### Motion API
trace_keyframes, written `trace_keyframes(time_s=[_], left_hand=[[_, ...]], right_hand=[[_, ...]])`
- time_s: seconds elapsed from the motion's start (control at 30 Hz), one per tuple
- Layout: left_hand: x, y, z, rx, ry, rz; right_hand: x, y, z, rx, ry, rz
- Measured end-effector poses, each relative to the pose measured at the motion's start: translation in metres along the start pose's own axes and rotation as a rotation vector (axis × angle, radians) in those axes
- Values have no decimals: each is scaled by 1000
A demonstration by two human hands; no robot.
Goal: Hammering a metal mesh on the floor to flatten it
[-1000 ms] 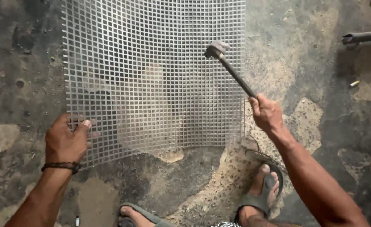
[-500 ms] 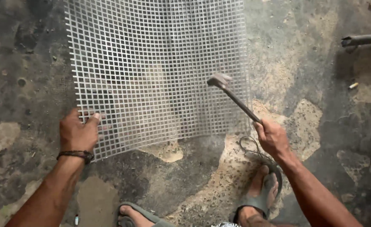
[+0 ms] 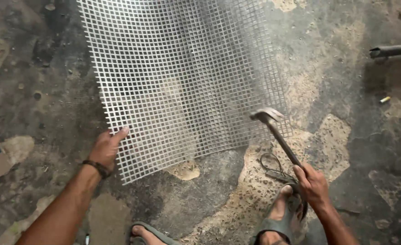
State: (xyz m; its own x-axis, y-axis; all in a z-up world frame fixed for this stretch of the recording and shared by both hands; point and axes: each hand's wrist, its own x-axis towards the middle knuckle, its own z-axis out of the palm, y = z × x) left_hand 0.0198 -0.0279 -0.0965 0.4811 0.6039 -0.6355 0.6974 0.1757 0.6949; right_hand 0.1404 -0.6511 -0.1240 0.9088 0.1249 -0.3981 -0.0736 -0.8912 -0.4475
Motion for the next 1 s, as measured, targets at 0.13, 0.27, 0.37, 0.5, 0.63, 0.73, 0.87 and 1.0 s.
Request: trace_keyframes(time_s=[0.13, 0.27, 0.37, 0.5, 0.63, 0.73, 0.87, 1.0], left_hand=[[6, -4, 8, 303, -6, 58], [-81, 100, 53, 137, -43, -84], [-60, 31, 59, 372, -65, 16], [-68, 13, 78, 346, -68, -66], [-60, 0, 82, 234, -58, -42], [-40, -14, 81, 228, -37, -64], [-55, -1, 83, 252, -101, -53], [-48, 2, 81, 218, -91, -58]], right_hand=[[-16, 11, 2, 1, 25, 69], [1, -38, 5, 20, -51, 30], [29, -126, -7, 46, -104, -8], [102, -160, 25, -95, -35, -214], [146, -175, 47, -161, 93, -316], [169, -171, 62, -258, 116, -350], [176, -180, 63, -276, 106, -391], [161, -191, 65, -291, 184, -406]])
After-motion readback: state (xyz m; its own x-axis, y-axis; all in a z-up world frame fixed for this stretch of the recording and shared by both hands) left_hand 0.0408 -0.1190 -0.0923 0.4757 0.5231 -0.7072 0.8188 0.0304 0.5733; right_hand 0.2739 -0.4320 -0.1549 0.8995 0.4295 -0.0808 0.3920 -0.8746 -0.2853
